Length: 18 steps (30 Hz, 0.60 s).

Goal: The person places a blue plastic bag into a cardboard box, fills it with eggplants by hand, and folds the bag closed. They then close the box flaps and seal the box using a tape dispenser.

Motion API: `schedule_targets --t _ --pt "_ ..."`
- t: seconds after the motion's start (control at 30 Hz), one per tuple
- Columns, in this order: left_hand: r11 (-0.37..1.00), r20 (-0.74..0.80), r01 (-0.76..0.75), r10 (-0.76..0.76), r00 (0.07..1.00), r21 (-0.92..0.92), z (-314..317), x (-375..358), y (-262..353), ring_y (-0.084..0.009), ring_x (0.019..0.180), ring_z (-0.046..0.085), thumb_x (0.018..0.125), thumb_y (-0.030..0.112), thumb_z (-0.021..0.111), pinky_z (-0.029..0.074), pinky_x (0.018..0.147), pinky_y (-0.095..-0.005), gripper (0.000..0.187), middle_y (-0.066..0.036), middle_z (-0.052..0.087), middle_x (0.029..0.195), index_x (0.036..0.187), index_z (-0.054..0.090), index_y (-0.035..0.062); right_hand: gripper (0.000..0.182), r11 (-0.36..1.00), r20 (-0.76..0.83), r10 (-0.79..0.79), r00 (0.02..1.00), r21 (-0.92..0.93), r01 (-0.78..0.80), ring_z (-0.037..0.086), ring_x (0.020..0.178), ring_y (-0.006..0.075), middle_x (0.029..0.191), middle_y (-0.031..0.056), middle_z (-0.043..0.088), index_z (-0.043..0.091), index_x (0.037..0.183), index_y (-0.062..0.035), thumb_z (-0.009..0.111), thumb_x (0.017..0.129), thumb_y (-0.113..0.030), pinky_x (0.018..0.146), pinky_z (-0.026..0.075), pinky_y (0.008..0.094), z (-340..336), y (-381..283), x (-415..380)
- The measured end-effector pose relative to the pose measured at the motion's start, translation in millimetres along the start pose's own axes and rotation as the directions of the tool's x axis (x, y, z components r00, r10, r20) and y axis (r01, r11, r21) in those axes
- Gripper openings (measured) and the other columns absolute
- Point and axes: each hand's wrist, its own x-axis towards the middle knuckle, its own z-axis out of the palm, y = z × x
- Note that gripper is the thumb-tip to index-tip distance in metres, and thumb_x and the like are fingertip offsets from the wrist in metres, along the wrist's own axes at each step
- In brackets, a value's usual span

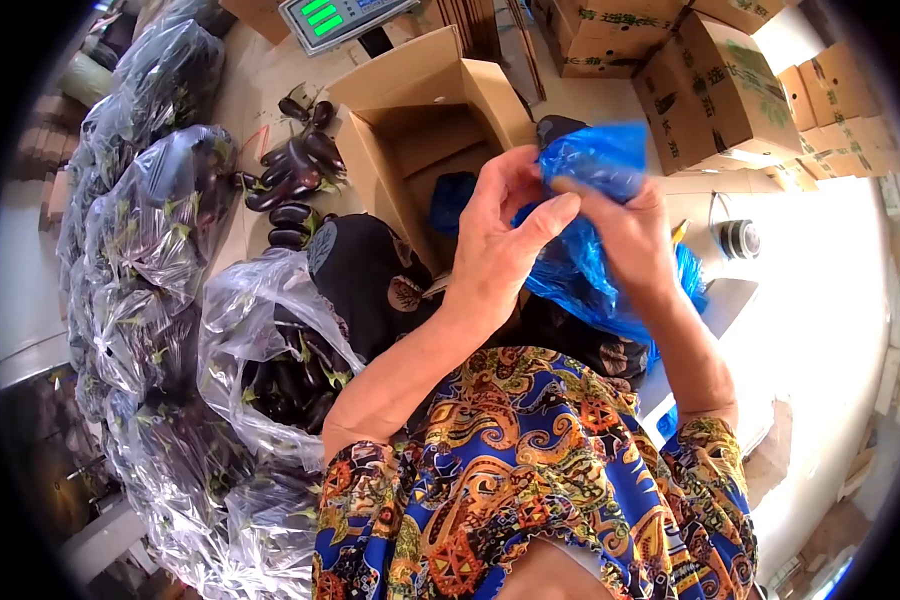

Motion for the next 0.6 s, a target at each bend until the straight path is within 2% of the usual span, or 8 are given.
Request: schedule_targets --t 0.07,0.13,0.23,0.33,0.4,0.47,0.5,0.6 --pt "0.999 0.019 0.036 -0.035 0.999 -0.032 5 0 -1 -0.0103 0.094 0.056 0.092 0.018 0.064 0.048 0.082 -0.0256 0.038 -0.003 0.058 0.106 0.123 0.050 0.0013 0.017 0.988 -0.063 -0.146 0.987 -0.068 0.141 0.060 0.077 0.0065 0.086 0.0029 0.070 0.065 0.100 -0.0005 0.064 0.082 -0.002 0.071 0.050 0.0255 13 15 -3" --pt "0.992 0.005 0.071 -0.071 0.997 -0.099 3 2 -4 -0.0095 0.088 0.057 0.093 0.016 0.062 0.048 0.081 -0.0259 0.028 -0.002 0.061 0.100 0.117 0.055 0.0015 0.019 0.801 0.014 -0.446 0.895 -0.439 0.406 0.057 0.072 0.0070 0.083 0.0023 0.068 0.063 0.100 0.0006 0.064 0.081 -0.004 0.066 0.049 0.0269 11 19 0" --pt "0.940 -0.057 0.095 -0.120 0.991 -0.328 -16 15 -13 -0.0104 0.081 0.060 0.096 0.014 0.057 0.050 0.078 -0.0284 0.014 -0.003 0.065 0.092 0.103 0.061 0.0028 0.016 0.784 0.059 -0.279 0.958 -0.561 0.263 0.052 0.071 0.0066 0.080 0.0003 0.064 0.063 0.098 0.0012 0.064 0.086 -0.009 0.065 0.047 0.0260 17 6 3" --pt "0.894 -0.051 0.095 -0.130 0.990 -0.439 -32 19 -13 -0.0151 0.088 0.062 0.098 0.017 0.053 0.051 0.083 -0.0312 0.017 -0.006 0.065 0.099 0.107 0.058 0.0033 0.016 0.952 0.110 -0.137 0.984 -0.259 0.162 0.052 0.073 0.0058 0.079 -0.0012 0.062 0.064 0.096 0.0006 0.061 0.091 -0.014 0.066 0.046 0.0244 16 6 5" --pt "0.851 -0.087 0.082 -0.148 0.985 -0.520 -36 22 -9 -0.0178 0.092 0.063 0.099 0.018 0.050 0.052 0.085 -0.0336 0.019 -0.008 0.065 0.102 0.110 0.057 0.0027 0.020 0.998 -0.029 -0.016 0.999 0.057 0.017 0.056 0.078 0.0052 0.083 -0.0020 0.064 0.067 0.098 -0.0007 0.056 0.097 -0.017 0.071 0.048 0.0230 22 9 6" --pt "0.808 -0.128 0.060 -0.165 0.978 -0.586 -41 27 -3 -0.0193 0.094 0.063 0.100 0.018 0.047 0.052 0.086 -0.0363 0.019 -0.009 0.065 0.103 0.109 0.056 0.0030 0.019 0.903 -0.043 0.188 0.981 0.401 -0.155 0.059 0.081 0.0075 0.086 0.0001 0.066 0.068 0.100 -0.0018 0.056 0.097 -0.016 0.073 0.049 0.0230 17 17 15" --pt "0.789 -0.152 0.045 -0.173 0.973 -0.613 -45 31 0 -0.0194 0.094 0.062 0.100 0.018 0.046 0.051 0.086 -0.0379 0.018 -0.009 0.064 0.102 0.106 0.056 0.0035 0.018 0.852 -0.049 0.095 0.994 0.520 -0.056 0.062 0.081 0.0103 0.089 0.0028 0.068 0.067 0.100 -0.0027 0.054 0.098 -0.015 0.073 0.050 0.0235 21 16 17" --pt "0.770 -0.219 -0.028 -0.146 0.965 -0.638 -63 41 4 -0.0210 0.093 0.063 0.101 0.019 0.044 0.053 0.085 -0.0379 0.019 -0.010 0.064 0.100 0.101 0.056 0.0039 0.017 0.865 -0.034 0.093 0.995 0.497 -0.064 0.063 0.082 0.0121 0.093 0.0052 0.068 0.066 0.102 -0.0023 0.053 0.098 -0.013 0.075 0.051 0.0253 27 15 23"
